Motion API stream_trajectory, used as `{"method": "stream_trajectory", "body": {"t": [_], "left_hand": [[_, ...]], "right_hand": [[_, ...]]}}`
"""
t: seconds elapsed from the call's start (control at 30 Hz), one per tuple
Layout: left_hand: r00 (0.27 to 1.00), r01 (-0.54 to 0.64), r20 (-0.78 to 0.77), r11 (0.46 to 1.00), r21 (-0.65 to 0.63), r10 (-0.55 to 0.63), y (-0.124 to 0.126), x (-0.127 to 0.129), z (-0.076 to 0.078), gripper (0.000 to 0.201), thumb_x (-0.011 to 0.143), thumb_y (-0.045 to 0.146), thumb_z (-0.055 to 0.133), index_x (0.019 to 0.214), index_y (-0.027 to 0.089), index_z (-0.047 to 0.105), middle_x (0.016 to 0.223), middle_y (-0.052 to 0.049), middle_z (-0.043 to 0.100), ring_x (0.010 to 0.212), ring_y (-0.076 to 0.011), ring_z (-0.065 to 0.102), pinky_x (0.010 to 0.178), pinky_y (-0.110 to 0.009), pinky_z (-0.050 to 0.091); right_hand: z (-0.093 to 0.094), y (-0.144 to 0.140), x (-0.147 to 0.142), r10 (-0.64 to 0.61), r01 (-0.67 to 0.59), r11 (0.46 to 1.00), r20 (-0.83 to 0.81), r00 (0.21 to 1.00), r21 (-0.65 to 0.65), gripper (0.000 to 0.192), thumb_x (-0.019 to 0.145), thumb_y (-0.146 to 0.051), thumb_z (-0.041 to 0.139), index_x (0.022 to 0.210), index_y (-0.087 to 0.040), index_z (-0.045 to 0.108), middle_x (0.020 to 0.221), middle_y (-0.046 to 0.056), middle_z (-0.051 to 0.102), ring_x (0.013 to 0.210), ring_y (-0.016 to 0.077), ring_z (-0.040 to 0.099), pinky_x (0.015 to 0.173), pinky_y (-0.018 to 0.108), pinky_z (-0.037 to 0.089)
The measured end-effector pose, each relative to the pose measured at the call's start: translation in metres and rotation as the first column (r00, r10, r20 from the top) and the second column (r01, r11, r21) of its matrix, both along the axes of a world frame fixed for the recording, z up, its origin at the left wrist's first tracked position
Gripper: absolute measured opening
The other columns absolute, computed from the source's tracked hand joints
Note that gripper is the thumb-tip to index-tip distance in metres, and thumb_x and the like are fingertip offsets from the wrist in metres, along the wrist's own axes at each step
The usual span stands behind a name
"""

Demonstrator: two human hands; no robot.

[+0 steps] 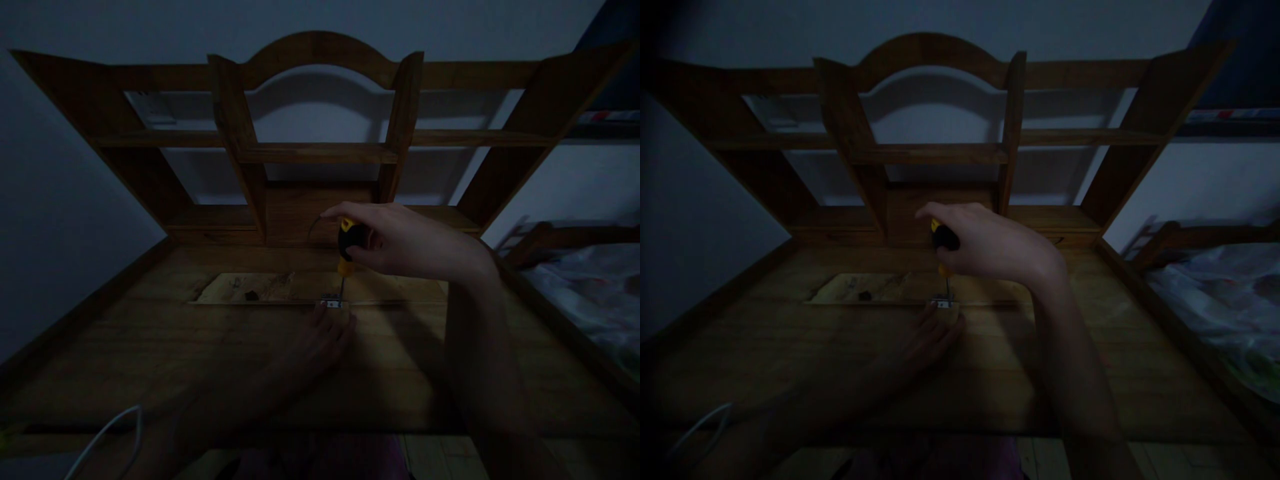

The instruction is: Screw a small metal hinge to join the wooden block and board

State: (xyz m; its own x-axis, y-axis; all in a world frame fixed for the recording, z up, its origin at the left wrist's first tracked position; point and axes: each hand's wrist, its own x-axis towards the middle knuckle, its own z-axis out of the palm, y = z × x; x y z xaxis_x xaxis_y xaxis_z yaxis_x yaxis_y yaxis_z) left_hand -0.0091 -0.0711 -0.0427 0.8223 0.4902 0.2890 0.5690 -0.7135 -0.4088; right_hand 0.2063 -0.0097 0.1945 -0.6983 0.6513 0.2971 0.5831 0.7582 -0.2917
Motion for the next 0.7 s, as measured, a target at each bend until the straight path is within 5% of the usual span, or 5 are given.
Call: {"method": "stream_trajectory", "body": {"t": [0.23, 0.5, 0.7], "left_hand": [[0.998, -0.036, -0.047, 0.999, 0.001, 0.036, 0.000, 0.004, 0.007, 0.065, 0.096, 0.010, 0.044, 0.159, 0.008, 0.028, 0.152, -0.020, 0.049, 0.137, -0.0296, 0.052, 0.122, -0.053, 0.032], [0.997, -0.022, -0.078, 0.996, 0.082, 0.028, -0.004, 0.006, 0.021, 0.062, 0.093, 0.010, 0.048, 0.154, 0.007, 0.038, 0.149, -0.019, 0.053, 0.135, -0.0326, 0.054, 0.121, -0.053, 0.034], [0.994, -0.055, -0.082, 0.988, 0.146, 0.068, -0.008, 0.010, 0.025, 0.058, 0.094, 0.011, 0.045, 0.151, 0.006, 0.041, 0.149, -0.019, 0.053, 0.136, -0.0318, 0.054, 0.121, -0.050, 0.037]], "right_hand": [[-0.003, 0.000, -0.002, -0.045, 0.045, 0.998, 0.006, 0.999, 0.033, 0.056, 0.088, -0.019, 0.063, 0.143, -0.028, 0.055, 0.108, 0.002, 0.072, 0.089, 0.0180, 0.062, 0.076, 0.028, 0.041], [-0.006, 0.002, -0.012, -0.190, 0.185, 0.976, 0.028, 0.981, 0.117, 0.031, 0.094, -0.037, 0.058, 0.121, -0.023, 0.063, 0.088, 0.003, 0.071, 0.077, 0.0202, 0.064, 0.065, 0.030, 0.039], [-0.006, 0.001, -0.016, -0.135, 0.134, 0.984, -0.002, 0.991, 0.118, 0.030, 0.087, -0.033, 0.062, 0.114, -0.021, 0.062, 0.099, 0.005, 0.070, 0.086, 0.0208, 0.063, 0.071, 0.030, 0.041]]}}
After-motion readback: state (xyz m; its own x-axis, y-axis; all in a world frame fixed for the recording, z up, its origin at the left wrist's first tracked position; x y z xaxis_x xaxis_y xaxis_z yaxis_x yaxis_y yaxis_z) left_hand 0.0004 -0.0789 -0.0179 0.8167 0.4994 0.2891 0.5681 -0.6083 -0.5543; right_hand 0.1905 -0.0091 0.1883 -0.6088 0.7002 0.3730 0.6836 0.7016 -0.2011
